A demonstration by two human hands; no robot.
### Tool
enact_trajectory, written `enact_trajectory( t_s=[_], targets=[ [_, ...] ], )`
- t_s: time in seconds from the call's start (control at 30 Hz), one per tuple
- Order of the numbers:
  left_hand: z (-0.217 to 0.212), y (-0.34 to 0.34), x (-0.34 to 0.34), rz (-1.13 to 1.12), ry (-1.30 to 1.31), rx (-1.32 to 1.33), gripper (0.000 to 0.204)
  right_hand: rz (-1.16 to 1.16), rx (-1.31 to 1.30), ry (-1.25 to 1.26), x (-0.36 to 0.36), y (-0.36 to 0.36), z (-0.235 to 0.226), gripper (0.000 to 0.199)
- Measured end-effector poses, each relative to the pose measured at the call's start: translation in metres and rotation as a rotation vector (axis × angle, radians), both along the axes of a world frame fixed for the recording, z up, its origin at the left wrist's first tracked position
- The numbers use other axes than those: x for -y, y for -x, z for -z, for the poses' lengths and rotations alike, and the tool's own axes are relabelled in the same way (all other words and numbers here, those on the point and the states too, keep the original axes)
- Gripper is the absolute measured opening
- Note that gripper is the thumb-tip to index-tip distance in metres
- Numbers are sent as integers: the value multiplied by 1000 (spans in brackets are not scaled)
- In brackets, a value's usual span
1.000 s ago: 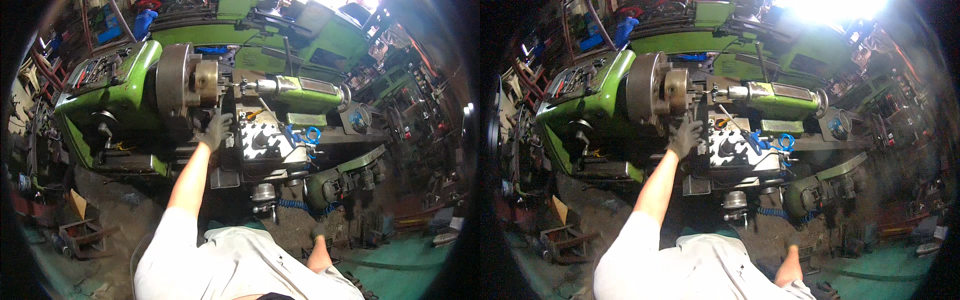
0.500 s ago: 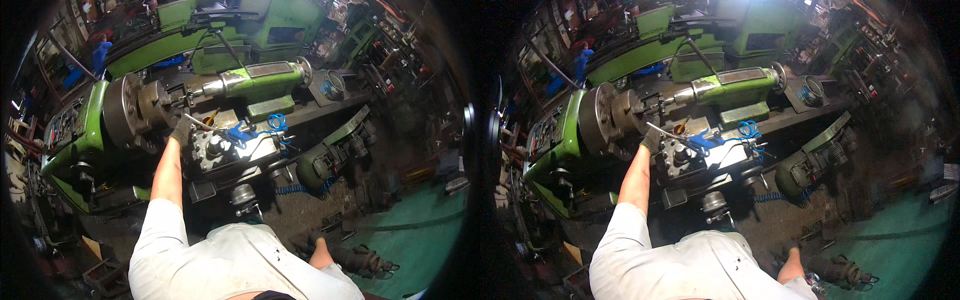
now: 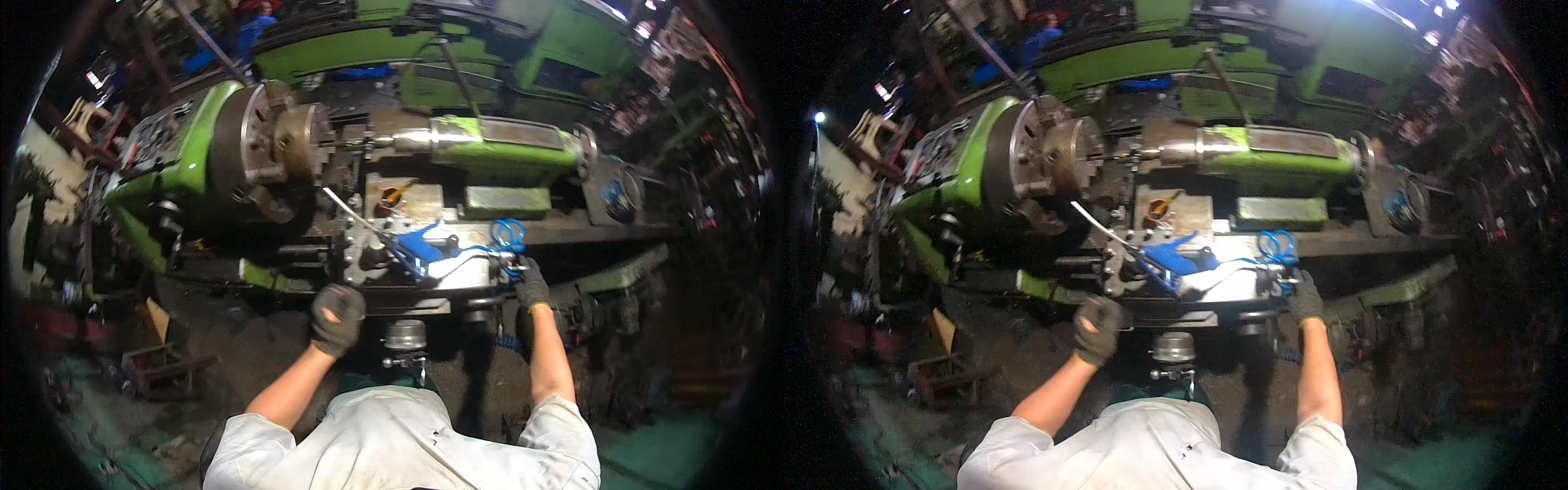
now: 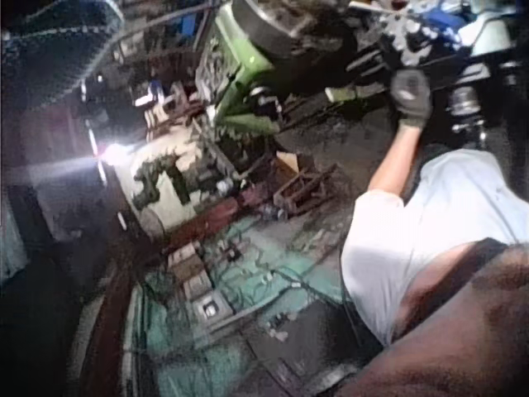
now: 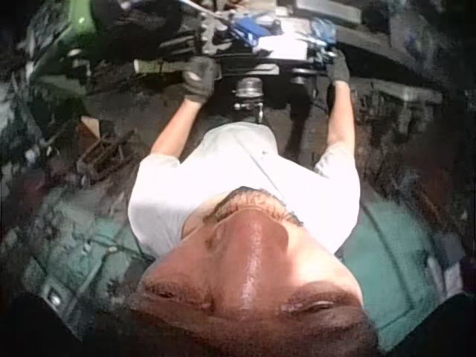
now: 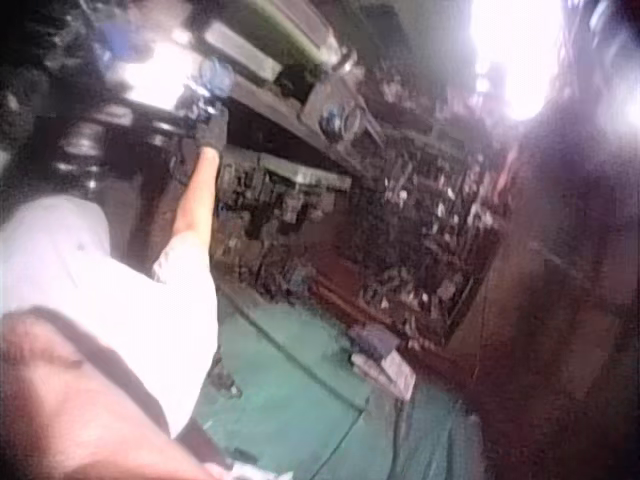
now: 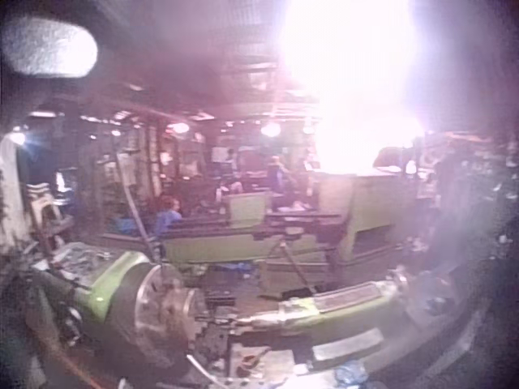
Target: The person operates a green metal lathe, using a wrench to tighten the chuck and adjusting the tool post. They also use a caliper to measure the rotating metal workpiece and make adjustments to the machine's controls.
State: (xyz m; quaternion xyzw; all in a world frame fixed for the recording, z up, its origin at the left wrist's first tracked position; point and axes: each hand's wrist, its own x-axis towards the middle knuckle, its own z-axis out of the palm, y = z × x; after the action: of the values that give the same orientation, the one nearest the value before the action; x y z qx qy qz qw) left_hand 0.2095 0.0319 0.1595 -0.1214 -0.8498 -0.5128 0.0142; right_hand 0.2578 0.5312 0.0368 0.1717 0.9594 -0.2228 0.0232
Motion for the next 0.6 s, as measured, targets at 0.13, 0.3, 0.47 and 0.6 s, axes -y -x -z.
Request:
enact_trajectory(
  t_s=[0.13,0.3,0.47,0.6],
  targets=[
    [-29,-19,-55,607,28,-665,16,-64,-78,24,-34,7,48,60],
    [-71,4,-144,731,-2,-488,22,-83,79,104,-49,-2,50,56],
    [-60,19,-192,372,151,-524,35,-88,82,-10,-43,-1,19,41],
    [-72,21,-203,247,539,-182,64,312,-122,-198,-72,-2,-3,42]
  ],
)
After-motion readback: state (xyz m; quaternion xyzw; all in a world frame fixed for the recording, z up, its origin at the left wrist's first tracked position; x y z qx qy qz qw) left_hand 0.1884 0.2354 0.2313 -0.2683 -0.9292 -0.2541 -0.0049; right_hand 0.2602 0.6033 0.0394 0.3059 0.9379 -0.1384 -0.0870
